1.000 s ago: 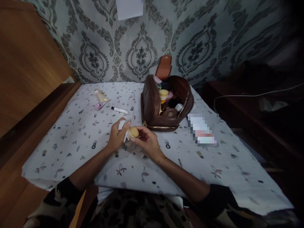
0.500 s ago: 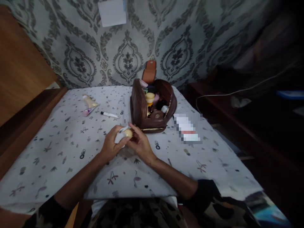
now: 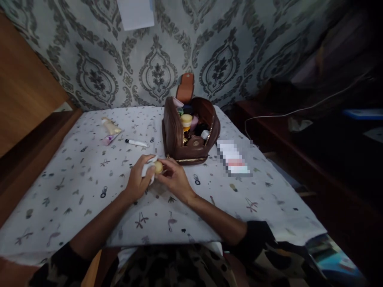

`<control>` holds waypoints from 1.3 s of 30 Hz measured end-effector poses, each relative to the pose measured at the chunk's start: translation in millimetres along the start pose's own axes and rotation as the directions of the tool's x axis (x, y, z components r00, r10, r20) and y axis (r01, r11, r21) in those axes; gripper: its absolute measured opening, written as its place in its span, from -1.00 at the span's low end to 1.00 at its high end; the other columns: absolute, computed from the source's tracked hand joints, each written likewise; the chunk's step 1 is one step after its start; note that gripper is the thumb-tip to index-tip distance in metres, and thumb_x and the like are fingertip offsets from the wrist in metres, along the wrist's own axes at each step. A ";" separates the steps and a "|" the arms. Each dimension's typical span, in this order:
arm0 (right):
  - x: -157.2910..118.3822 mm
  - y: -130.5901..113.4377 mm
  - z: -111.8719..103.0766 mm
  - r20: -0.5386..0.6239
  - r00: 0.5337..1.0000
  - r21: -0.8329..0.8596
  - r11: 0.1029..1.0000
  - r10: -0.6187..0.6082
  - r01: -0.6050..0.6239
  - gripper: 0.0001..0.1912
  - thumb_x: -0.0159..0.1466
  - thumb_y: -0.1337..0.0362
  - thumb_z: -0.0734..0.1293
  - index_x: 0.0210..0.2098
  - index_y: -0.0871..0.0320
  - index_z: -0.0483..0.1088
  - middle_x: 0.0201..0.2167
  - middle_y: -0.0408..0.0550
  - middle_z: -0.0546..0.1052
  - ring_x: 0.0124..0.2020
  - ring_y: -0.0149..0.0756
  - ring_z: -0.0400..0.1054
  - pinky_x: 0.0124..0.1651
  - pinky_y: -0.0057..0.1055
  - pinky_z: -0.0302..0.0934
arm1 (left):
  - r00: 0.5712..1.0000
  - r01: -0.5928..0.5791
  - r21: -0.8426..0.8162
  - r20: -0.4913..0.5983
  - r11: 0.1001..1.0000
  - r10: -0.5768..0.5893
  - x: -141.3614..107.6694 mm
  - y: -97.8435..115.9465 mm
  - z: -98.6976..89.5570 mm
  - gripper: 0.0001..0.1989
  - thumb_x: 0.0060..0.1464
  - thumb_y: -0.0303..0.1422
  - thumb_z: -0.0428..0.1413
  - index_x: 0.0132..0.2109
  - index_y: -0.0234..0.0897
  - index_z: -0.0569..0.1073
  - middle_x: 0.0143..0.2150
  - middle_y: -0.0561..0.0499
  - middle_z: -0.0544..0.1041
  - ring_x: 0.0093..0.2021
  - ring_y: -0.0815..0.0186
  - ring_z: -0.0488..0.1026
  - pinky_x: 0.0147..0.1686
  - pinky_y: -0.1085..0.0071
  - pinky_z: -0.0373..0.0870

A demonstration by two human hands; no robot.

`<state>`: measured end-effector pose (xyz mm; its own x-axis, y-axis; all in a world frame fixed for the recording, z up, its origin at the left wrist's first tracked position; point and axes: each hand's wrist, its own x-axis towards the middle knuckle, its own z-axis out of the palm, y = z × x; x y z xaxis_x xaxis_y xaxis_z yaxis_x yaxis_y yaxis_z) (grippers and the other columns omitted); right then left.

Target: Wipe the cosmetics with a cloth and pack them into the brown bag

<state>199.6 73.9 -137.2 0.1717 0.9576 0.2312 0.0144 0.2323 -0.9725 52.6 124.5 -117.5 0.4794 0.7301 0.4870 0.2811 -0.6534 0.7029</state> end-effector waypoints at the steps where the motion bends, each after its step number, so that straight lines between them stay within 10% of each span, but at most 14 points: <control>1: -1.2 0.4 -0.7 -0.009 0.998 -0.133 0.990 -0.057 0.056 -0.68 0.09 0.31 0.42 -0.12 0.09 0.47 -0.20 -0.05 0.40 -0.21 -0.26 0.35 -0.16 -0.34 0.32 | 0.998 -0.044 0.056 0.035 0.997 0.043 -0.8 -0.3 0.7 -0.68 0.28 -0.22 -0.05 0.07 -0.28 0.38 -0.07 -0.10 0.48 -0.05 0.19 0.43 -0.03 0.29 0.35; 7: -9.8 0.0 -2.8 0.118 0.969 -0.434 0.867 -0.216 0.246 -0.78 0.14 0.44 0.30 -0.20 0.13 0.42 -0.21 -0.03 0.36 -0.28 -0.29 0.30 -0.18 -0.34 0.31 | 0.997 -0.012 0.213 0.081 0.977 -0.006 -1.0 4.7 2.3 -0.74 0.25 -0.17 -0.03 -0.10 -0.23 0.41 -0.20 -0.06 0.45 -0.17 0.21 0.41 -0.17 0.32 0.34; 14: -4.2 -5.1 3.8 0.105 0.994 0.112 0.993 0.022 -0.033 -0.61 0.03 0.18 0.53 -0.16 0.05 0.46 -0.21 -0.08 0.46 -0.20 -0.25 0.37 -0.10 -0.29 0.34 | 0.949 0.308 -0.285 0.027 0.908 -0.313 7.2 4.8 -6.2 -0.57 0.29 -0.02 -0.09 -0.41 -0.22 0.24 -0.53 0.14 0.19 -0.51 0.39 0.20 -0.46 0.46 0.22; 20: 1.1 -7.3 2.2 0.084 0.971 0.456 0.857 0.226 -0.239 -0.51 -0.03 0.15 0.58 -0.17 0.04 0.39 -0.24 -0.14 0.56 -0.28 -0.32 0.44 -0.15 -0.32 0.39 | 0.946 0.325 -0.383 0.149 0.865 -0.289 3.5 -3.2 -2.1 -0.52 0.26 0.04 -0.09 -0.02 -0.27 0.42 -0.28 -0.02 0.49 -0.34 0.31 0.42 -0.31 0.41 0.39; 31: 0.1 -6.5 1.8 0.069 0.970 0.459 0.855 0.235 -0.240 -0.53 -0.09 0.20 0.59 -0.21 0.09 0.44 -0.21 -0.16 0.53 -0.23 -0.37 0.42 -0.11 -0.43 0.34 | 0.993 0.116 -0.166 0.050 0.979 -0.109 2.2 6.7 -2.4 -0.73 0.23 -0.18 0.02 -0.10 -0.29 0.43 -0.18 -0.06 0.49 -0.15 0.21 0.44 -0.12 0.33 0.36; 39: -0.9 -7.0 2.1 0.134 0.965 0.431 0.863 0.227 -0.263 -0.49 -0.13 0.14 0.60 -0.21 0.12 0.48 -0.29 -0.17 0.54 -0.26 -0.36 0.43 -0.12 -0.39 0.33 | 0.937 0.343 -0.255 0.029 0.904 -0.348 2.8 13.5 -3.8 -0.56 0.23 0.02 -0.06 -0.22 -0.28 0.45 -0.47 0.09 0.38 -0.44 0.33 0.33 -0.40 0.44 0.31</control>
<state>197.3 71.8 -130.6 0.0370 0.9993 0.0056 -0.4574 0.0219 -0.8890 54.6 118.4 -104.7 0.3755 0.9056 0.1972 0.2066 -0.2892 0.9347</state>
